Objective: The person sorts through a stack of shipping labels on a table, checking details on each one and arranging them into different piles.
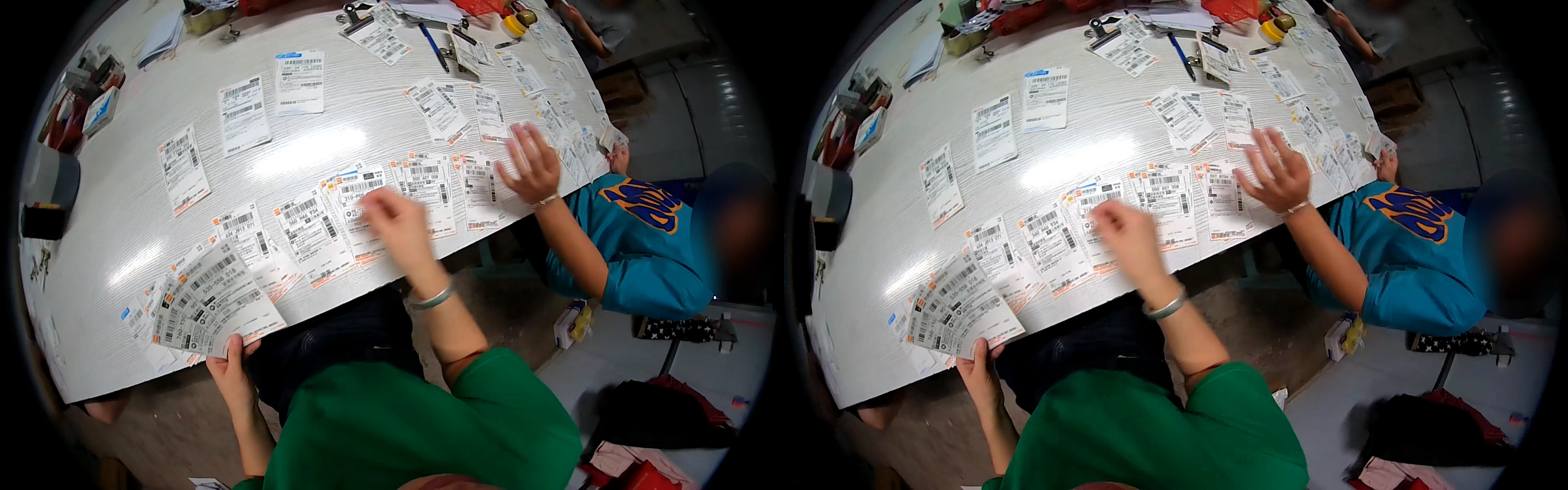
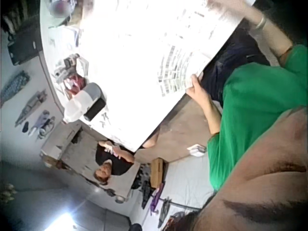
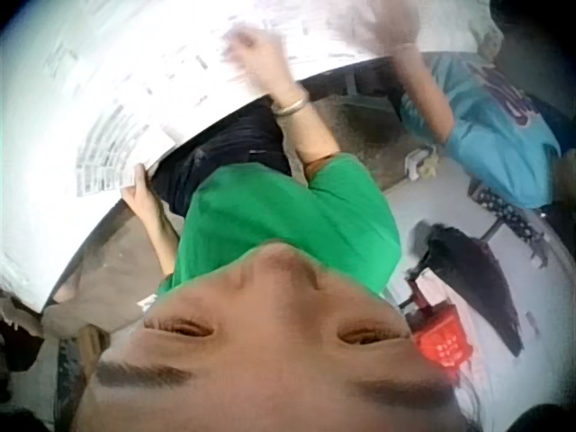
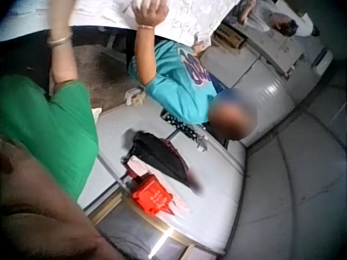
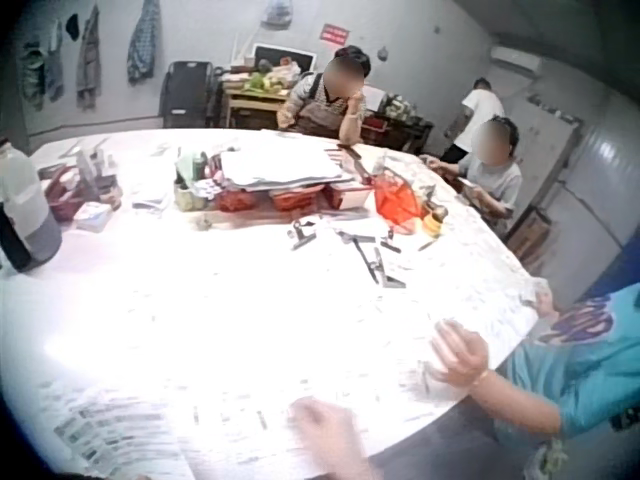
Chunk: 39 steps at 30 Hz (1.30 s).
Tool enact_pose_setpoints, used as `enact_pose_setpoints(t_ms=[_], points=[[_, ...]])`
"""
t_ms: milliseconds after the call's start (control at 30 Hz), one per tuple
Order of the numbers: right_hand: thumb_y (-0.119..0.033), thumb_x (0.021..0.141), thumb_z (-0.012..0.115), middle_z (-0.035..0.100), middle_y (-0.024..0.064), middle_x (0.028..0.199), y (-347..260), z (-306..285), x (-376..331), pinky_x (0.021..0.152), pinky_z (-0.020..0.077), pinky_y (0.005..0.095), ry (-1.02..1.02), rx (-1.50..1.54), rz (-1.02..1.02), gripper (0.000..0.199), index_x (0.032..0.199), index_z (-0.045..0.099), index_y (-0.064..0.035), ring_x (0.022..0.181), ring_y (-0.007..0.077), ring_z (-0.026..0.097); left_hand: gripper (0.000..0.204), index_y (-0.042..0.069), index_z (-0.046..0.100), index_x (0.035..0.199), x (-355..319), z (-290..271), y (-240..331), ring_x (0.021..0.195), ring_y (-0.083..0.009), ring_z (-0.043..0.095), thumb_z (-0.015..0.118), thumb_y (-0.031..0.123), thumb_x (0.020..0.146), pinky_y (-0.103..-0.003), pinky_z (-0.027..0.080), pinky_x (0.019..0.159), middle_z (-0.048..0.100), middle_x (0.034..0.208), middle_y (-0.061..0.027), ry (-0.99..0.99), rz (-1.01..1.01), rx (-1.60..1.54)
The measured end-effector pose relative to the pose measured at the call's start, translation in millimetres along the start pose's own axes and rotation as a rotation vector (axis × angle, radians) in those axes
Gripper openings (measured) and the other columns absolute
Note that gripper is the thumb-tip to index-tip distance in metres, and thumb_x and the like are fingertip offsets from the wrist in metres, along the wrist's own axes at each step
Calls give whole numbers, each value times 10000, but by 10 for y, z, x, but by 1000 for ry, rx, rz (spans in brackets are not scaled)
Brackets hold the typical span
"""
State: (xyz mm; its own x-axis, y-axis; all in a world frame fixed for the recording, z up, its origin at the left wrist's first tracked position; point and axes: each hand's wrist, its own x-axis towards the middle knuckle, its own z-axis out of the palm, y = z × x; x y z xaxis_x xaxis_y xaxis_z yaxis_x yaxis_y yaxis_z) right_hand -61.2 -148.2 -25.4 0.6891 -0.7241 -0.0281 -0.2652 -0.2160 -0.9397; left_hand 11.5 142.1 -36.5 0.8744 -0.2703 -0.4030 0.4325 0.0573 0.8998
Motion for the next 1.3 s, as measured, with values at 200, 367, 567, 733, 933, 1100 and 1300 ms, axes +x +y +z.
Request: enact_pose_setpoints(t_ms=[200, 367, 567, 733, 933, 1100, 1300], points=[[-101, 806, 591, 596, 47, 586, 129, -970, 250, 457, 394, 201, 299, -160, 95, 112, 797, 613, 9, 481, 67, 515, 253, -66, 476, 1071, 6, 126, 12, 768, -149, 600, 527, 71, 864, -238, 548, 622, 575, 948, -119, 32, -33, 27], [-100, 800, 596, 599, 41, 603, 302, -1145, 274, 470, 405, 201, 361, -202, 114, 112, 796, 615, 10, 498, 68, 522, 262, -63, 472, 1080, 11, 338, 56, 768, -150, 598, 530, 69, 861, -237, 547, 616, 574, 950, -116, -33, -65, 56], [-114, 795, 604, 603, 30, 621, 307, -1248, 472, 483, 416, 209, 404, -237, 102, 125, 794, 619, 10, 507, 70, 516, 273, -71, 474, 1076, 19, 413, 88, 766, -151, 602, 539, 80, 858, -233, 545, 615, 580, 945, -116, -65, -68, 85], [-111, 793, 608, 605, 30, 629, 263, -1245, 490, 480, 414, 208, 383, -181, 101, 126, 802, 622, 14, 502, 66, 504, 277, -75, 480, 1073, 1, 411, 96, 766, -151, 606, 542, 88, 858, -230, 545, 611, 584, 940, -121, -53, -66, 86], [-112, 792, 613, 604, 27, 622, 355, -1178, 431, 486, 401, 196, 375, -193, 132, 129, 813, 629, 14, 508, 62, 507, 268, -75, 481, 1072, 2, 428, 97, 766, -152, 606, 534, 79, 859, -230, 546, 614, 585, 940, -124, -74, -67, 77], [-121, 784, 617, 610, 48, 618, 346, -1149, 427, 514, 416, 215, 366, -233, 88, 135, 817, 633, 9, 519, 87, 535, 267, -75, 480, 1073, 16, 410, 102, 763, -153, 605, 533, 75, 858, -232, 547, 615, 584, 943, -126, -74, -67, 73], [-167, 742, 635, 637, 95, 700, 382, -1270, 894, 574, 464, 303, 365, -500, 90, 151, 793, 639, -25, 605, 193, 606, 266, -77, 485, 1067, -1, 416, 104, 767, -157, 606, 537, 75, 855, -236, 548, 619, 585, 941, -124, -102, -63, 77]])
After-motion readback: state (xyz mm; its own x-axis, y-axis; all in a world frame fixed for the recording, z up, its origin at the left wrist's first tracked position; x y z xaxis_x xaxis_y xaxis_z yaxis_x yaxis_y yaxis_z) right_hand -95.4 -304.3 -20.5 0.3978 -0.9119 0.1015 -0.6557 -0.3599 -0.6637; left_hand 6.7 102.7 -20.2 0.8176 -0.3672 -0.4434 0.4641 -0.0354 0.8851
